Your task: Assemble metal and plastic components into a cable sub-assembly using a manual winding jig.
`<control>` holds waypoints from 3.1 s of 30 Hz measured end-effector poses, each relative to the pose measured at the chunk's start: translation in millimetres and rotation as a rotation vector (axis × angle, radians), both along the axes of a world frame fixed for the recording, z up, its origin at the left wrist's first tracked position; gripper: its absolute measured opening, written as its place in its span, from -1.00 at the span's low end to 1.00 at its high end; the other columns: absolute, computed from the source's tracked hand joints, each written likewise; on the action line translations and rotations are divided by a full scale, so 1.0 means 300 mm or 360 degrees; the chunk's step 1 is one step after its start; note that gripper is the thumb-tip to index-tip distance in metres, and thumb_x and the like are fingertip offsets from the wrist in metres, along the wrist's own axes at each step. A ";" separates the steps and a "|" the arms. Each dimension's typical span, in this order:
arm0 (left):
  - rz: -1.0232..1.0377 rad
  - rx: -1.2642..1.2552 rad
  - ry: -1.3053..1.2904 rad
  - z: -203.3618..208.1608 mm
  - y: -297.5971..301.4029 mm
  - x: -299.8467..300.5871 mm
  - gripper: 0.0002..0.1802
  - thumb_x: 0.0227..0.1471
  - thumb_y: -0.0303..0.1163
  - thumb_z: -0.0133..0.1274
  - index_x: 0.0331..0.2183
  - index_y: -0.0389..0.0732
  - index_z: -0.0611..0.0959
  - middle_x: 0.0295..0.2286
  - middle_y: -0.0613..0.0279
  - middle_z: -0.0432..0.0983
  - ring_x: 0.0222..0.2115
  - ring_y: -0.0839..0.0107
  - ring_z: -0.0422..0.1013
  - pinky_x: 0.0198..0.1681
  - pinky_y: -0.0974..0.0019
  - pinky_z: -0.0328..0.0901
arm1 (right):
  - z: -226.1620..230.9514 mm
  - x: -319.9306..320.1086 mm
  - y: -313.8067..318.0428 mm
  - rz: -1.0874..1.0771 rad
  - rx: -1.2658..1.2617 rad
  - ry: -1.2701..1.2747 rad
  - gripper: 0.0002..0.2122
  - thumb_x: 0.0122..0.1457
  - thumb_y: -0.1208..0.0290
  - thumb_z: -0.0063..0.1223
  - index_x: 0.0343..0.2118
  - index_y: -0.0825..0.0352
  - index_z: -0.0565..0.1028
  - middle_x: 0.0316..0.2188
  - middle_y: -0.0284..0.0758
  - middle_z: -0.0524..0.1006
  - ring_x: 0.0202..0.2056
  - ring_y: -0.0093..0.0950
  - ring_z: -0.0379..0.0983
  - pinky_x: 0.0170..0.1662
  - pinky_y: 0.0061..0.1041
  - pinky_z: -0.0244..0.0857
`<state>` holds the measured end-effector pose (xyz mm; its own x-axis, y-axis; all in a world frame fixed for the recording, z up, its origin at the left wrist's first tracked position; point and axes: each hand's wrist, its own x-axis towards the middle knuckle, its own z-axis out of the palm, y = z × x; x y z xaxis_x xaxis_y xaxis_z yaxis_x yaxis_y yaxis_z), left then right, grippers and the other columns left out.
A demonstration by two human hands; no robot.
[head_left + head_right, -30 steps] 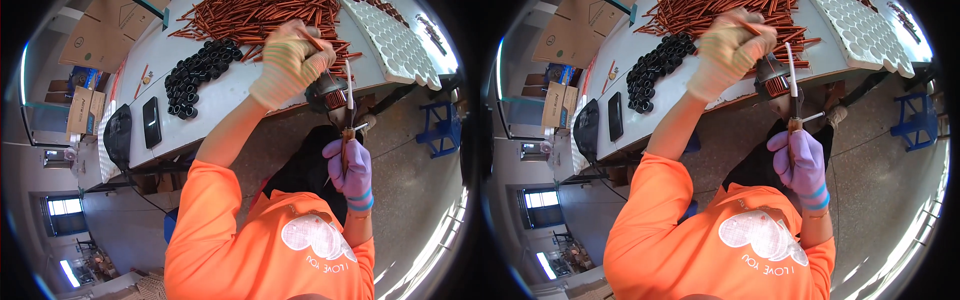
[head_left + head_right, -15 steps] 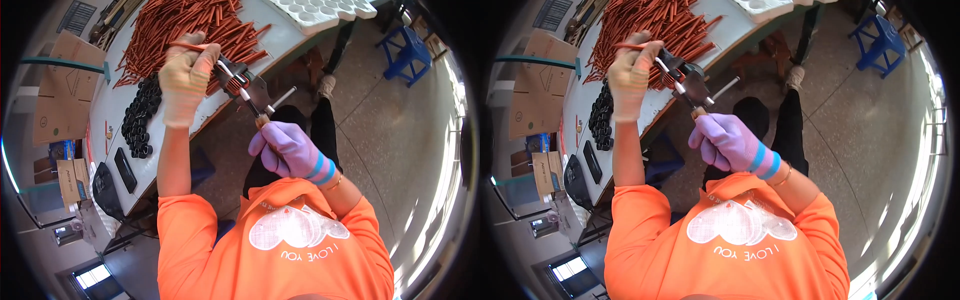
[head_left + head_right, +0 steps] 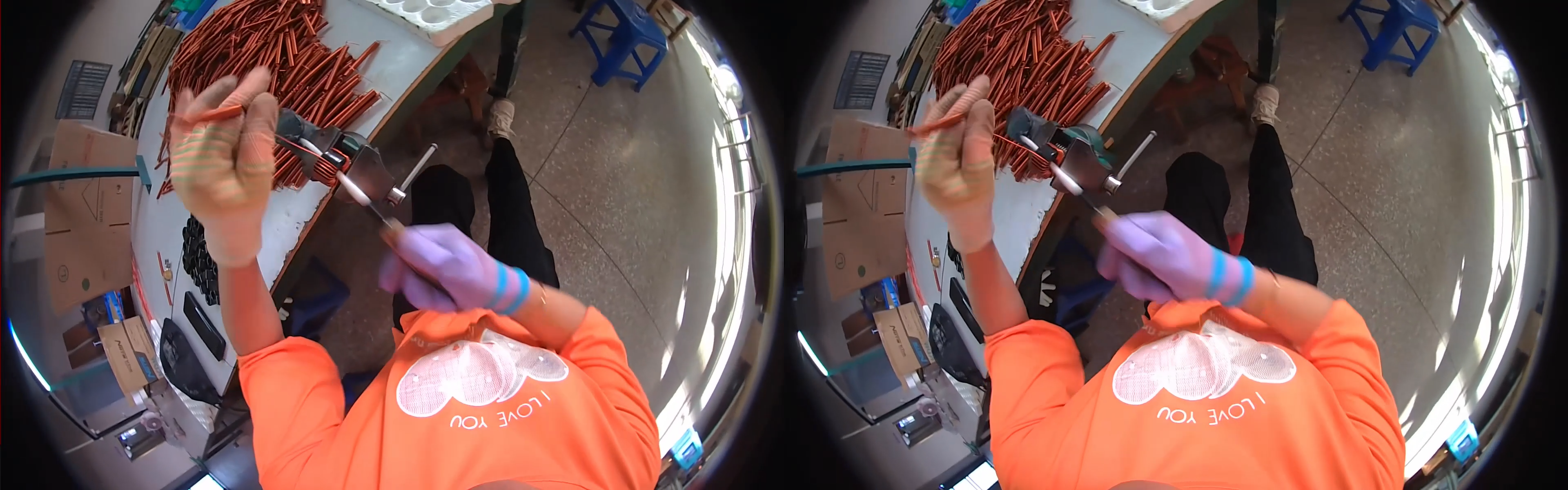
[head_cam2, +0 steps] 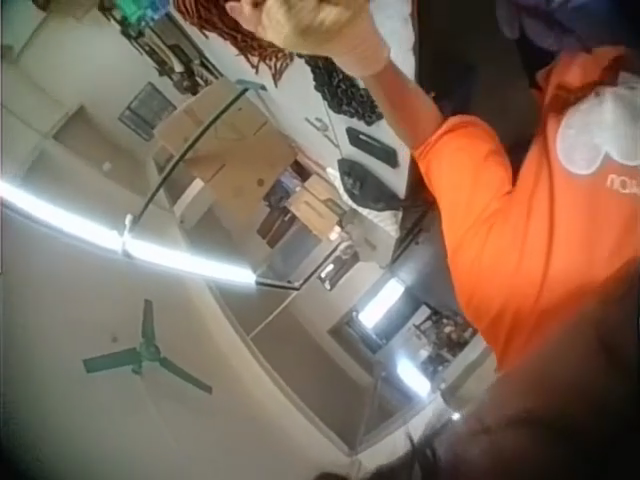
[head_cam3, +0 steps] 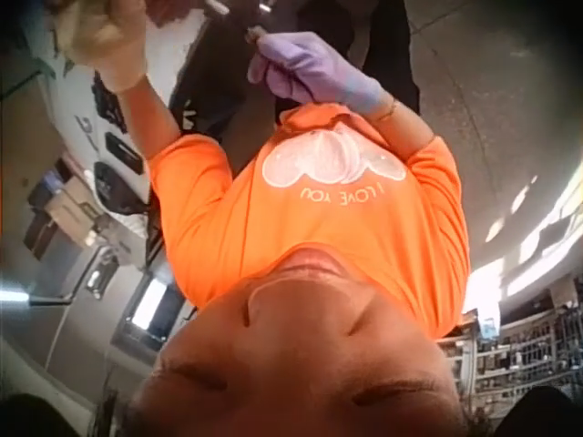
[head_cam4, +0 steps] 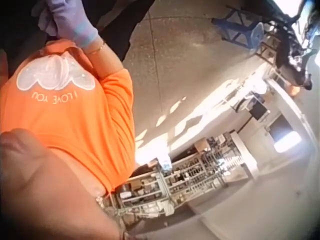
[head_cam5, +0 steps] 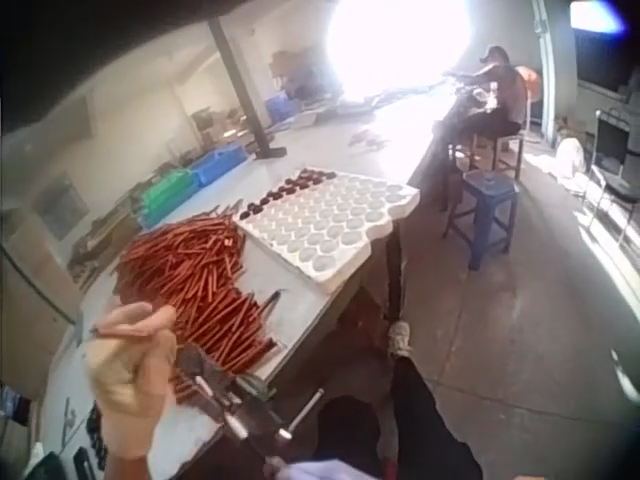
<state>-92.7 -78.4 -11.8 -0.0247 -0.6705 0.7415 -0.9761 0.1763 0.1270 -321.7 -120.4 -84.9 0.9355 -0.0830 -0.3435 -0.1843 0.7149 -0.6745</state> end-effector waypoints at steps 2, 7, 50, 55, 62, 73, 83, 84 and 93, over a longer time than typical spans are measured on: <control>0.0246 0.0332 0.0592 -0.035 0.023 0.041 -0.70 -0.01 -0.35 0.16 -0.18 -0.17 0.67 -0.32 0.34 0.58 -0.16 0.41 0.45 0.05 0.18 0.31 | -0.003 0.010 -0.015 0.0014 0.0040 0.0054 -0.53 0.40 0.16 -0.31 -0.47 0.40 0.52 -0.80 -0.44 0.31 -0.80 -0.65 0.10 -0.69 -0.66 -0.02; 0.0031 0.0465 0.1347 0.007 0.086 -0.008 -0.65 0.04 -0.38 0.14 -0.08 -0.20 0.66 -0.24 0.26 0.63 -0.25 0.41 0.49 -0.01 0.26 0.33 | -0.099 -0.299 0.024 0.0075 -0.0234 0.0127 -0.58 0.38 0.23 -0.28 -0.52 0.38 0.50 -0.75 -0.42 0.36 -0.78 -0.65 0.11 -0.66 -0.68 0.04; 0.0881 0.0945 0.0848 0.049 0.025 -0.030 -0.59 -0.04 -0.34 0.28 -0.09 -0.20 0.68 -0.27 0.18 0.61 -0.35 0.43 0.51 -0.31 0.45 0.42 | -0.121 -0.142 -0.012 0.0260 0.0494 -0.0268 -0.44 0.39 0.00 -0.32 -0.48 0.42 0.52 -0.89 -0.44 0.27 -0.87 -0.65 -0.01 -0.70 -0.69 0.00; -0.0258 0.0901 -0.0878 0.104 -0.020 -0.125 -0.55 -0.05 -0.35 0.30 -0.07 -0.24 0.66 -0.28 0.15 0.61 -0.38 0.50 0.49 -0.32 0.50 0.40 | -0.244 -0.378 0.068 0.0240 0.0941 -0.0365 -0.42 0.40 0.00 -0.33 -0.45 0.46 0.53 -0.88 -0.45 0.29 -0.86 -0.67 -0.01 -0.70 -0.72 0.01; 0.0349 0.0856 0.0949 0.048 -0.037 -0.051 -0.47 -0.20 -0.33 0.34 -0.08 -0.10 0.69 -0.21 0.18 0.59 -0.21 0.40 0.46 -0.12 0.28 0.39 | -0.065 0.014 0.041 0.0082 0.1010 -0.0688 -0.42 0.41 0.01 -0.36 -0.44 0.49 0.52 -0.89 -0.46 0.26 -0.86 -0.66 -0.02 -0.70 -0.71 0.01; -0.0416 0.0942 -0.0959 0.107 -0.092 -0.218 -0.52 -0.28 -0.37 0.28 -0.16 -0.08 0.71 -0.34 0.31 0.57 -0.26 0.34 0.47 -0.03 0.22 0.34 | -0.135 -0.381 0.034 -0.0436 -0.0557 -0.0209 -0.81 0.27 0.45 -0.18 -0.36 0.41 0.48 -0.72 -0.41 0.37 -0.76 -0.62 0.18 -0.67 -0.67 0.04; -0.0192 0.0520 -0.0487 0.107 -0.210 0.010 -0.71 -0.04 -0.62 0.19 -0.21 -0.17 0.73 -0.44 0.33 0.57 -0.51 0.53 0.40 -0.38 0.49 0.37 | -0.157 -0.195 0.083 0.0199 0.1022 -0.0346 -0.47 0.41 0.05 -0.34 -0.41 0.43 0.53 -0.82 -0.41 0.33 -0.87 -0.65 0.03 -0.75 -0.66 -0.05; -0.0163 0.0488 -0.0408 0.083 -0.203 0.036 -0.73 -0.05 -0.63 0.17 -0.24 -0.18 0.73 -0.55 0.36 0.52 -0.60 0.52 0.34 -0.45 0.48 0.35 | -0.153 -0.193 0.094 0.0215 0.1244 -0.0432 -0.45 0.41 0.05 -0.36 -0.37 0.48 0.55 -0.83 -0.40 0.34 -0.87 -0.65 0.04 -0.77 -0.67 -0.07; 0.0409 0.0852 0.1114 0.061 0.025 0.048 -0.62 -0.04 -0.56 0.15 -0.10 -0.28 0.66 -0.32 0.20 0.58 -0.39 0.48 0.43 -0.18 0.41 0.35 | -0.143 -0.138 -0.019 0.0356 0.0892 -0.0459 -0.55 0.41 0.15 -0.34 -0.35 0.43 0.52 -0.82 -0.42 0.33 -0.84 -0.63 0.06 -0.73 -0.66 -0.02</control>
